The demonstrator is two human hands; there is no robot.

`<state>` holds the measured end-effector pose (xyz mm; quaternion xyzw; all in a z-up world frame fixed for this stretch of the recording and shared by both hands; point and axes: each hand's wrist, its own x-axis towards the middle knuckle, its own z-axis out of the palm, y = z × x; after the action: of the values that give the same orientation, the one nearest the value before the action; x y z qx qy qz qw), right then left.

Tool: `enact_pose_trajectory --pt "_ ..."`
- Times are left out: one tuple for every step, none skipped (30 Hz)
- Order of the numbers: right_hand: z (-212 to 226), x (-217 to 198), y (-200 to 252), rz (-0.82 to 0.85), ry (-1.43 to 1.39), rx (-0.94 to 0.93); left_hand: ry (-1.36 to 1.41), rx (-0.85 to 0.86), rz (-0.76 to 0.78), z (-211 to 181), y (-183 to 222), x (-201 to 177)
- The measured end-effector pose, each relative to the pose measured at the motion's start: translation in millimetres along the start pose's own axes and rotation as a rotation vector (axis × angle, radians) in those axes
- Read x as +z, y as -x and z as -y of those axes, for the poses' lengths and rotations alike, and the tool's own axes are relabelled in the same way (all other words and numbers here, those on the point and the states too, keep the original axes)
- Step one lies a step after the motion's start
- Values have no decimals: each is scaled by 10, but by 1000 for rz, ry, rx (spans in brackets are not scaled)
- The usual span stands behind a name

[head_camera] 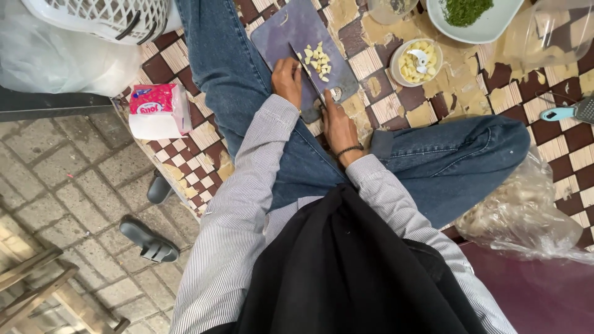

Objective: Peeling, chopping, and mincing garlic using a knife and a manual pull-string food processor while sitting on the floor.

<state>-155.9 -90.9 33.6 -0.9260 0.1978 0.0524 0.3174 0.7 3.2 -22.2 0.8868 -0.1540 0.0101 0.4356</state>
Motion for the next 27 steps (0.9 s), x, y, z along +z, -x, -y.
enact_pose_trajectory --pt "-13 -18 28 -15 -32 -19 24 -34 -8 35 29 22" --pt "7 -35 76 -15 -32 -18 25 -33 -7 57 16 37" --pt "27 -53 136 -36 -12 -26 20 -38 -9 80 21 50" --pt "48 -71 195 -56 8 -34 15 -42 -12 103 24 62" --pt "51 -61 227 -57 10 -34 16 -41 -13 103 26 60" --pt "54 -53 259 -54 17 -21 11 -26 -28 103 27 58" --pt "62 -39 300 -48 23 -6 4 -14 -41 108 37 48" --pt "53 -31 285 -48 23 -6 4 -14 -41 88 22 38" --pt "47 -15 282 -33 41 3 -4 -6 -36 76 23 22" --pt "40 3 281 -18 60 12 -12 2 -31 65 24 7" --pt "32 15 245 -14 60 14 -13 -1 -29 94 30 20" --pt "27 23 213 32 51 24 1 16 -27 118 37 29" --pt "30 27 147 71 40 30 15 39 -28 138 2 35" --pt "29 34 131 69 38 27 14 42 -30 113 29 24" --pt "36 41 91 69 33 28 1 30 -32 90 28 8" --pt "43 47 52 70 27 29 -13 17 -34 66 28 -6" --pt "-59 128 59 64 25 28 -13 23 -35 155 44 23" --pt "-164 211 60 39 -33 6 -48 25 4 245 56 56" --pt "-270 292 52 15 -91 -17 -83 25 43 337 60 93" --pt "-235 225 53 11 -93 -19 -85 30 42 297 40 100" --pt "-205 165 87 -6 -177 -1 -56 26 26 259 53 108" --pt "-181 104 116 -23 -261 18 -27 22 10 221 64 122" --pt "-168 63 132 -28 -264 21 -28 28 14 86 -10 43" --pt "-158 20 142 -40 -281 5 -57 77 -55 -50 -88 -31" --pt "-148 -20 163 -52 -298 -7 -86 125 -120 -185 -156 -104" --pt "-173 7 160 -56 -302 -1 -86 130 -113 -205 -355 -121" --pt "-202 36 172 -56 -312 -12 -78 221 -103 -223 -536 -135"
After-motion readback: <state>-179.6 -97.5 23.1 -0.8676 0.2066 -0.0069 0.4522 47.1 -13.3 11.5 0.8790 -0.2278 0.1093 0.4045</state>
